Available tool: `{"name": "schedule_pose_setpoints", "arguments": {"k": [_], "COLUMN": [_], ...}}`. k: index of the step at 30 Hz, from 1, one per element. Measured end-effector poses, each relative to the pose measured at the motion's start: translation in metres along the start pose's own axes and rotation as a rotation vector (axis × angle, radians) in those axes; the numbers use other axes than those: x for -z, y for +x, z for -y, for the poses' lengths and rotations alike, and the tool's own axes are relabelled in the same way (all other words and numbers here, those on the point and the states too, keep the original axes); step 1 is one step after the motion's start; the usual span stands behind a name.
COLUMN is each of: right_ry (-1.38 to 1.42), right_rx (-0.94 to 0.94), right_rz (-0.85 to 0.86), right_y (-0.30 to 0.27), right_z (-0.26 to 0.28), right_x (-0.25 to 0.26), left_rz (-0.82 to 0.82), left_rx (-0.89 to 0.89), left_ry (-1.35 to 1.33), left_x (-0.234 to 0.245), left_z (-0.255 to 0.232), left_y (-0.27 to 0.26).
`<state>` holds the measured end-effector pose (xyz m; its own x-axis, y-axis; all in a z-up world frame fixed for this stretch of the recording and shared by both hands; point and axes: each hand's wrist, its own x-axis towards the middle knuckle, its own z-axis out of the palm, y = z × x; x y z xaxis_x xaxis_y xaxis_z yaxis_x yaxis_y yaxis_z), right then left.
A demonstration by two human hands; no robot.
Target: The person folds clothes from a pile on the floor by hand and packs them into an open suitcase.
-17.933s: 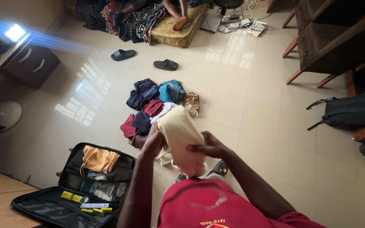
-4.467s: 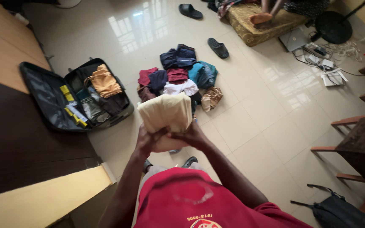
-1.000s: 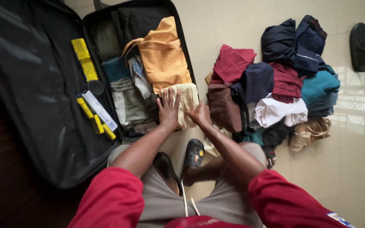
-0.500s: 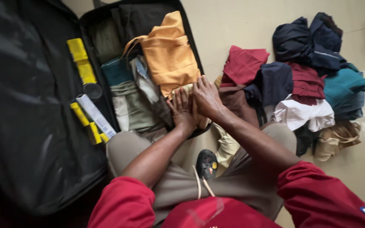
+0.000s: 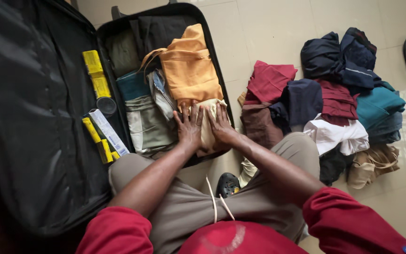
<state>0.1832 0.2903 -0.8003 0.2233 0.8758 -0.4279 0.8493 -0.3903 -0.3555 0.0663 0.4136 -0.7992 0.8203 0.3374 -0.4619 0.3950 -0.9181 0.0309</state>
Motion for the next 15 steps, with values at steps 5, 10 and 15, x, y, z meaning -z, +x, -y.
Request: {"name": "schedule_pose_setpoints", "arguments": {"k": [5, 10, 15], "right_ry": [0.278, 0.088, 0.019], "right_rx": [-0.005, -0.072, -0.068], "right_rz": [0.049, 0.039, -0.025], "right_y": [0.025, 0.029, 0.033], "right_z": [-0.022, -0.019, -0.015], "right_x": [-0.001, -0.026, -0.039], "left_rz": [0.154, 0.205, 0.165], "left_rx": [-0.051, -0.046, -0.004], "left_ry": [-0.028, -0.011, 0.016], "left_x": [0.009, 0.001, -0.020], "left_z": [0.007, 0.003, -0.004], "left_y": [0.017, 0.025, 0.031]}}
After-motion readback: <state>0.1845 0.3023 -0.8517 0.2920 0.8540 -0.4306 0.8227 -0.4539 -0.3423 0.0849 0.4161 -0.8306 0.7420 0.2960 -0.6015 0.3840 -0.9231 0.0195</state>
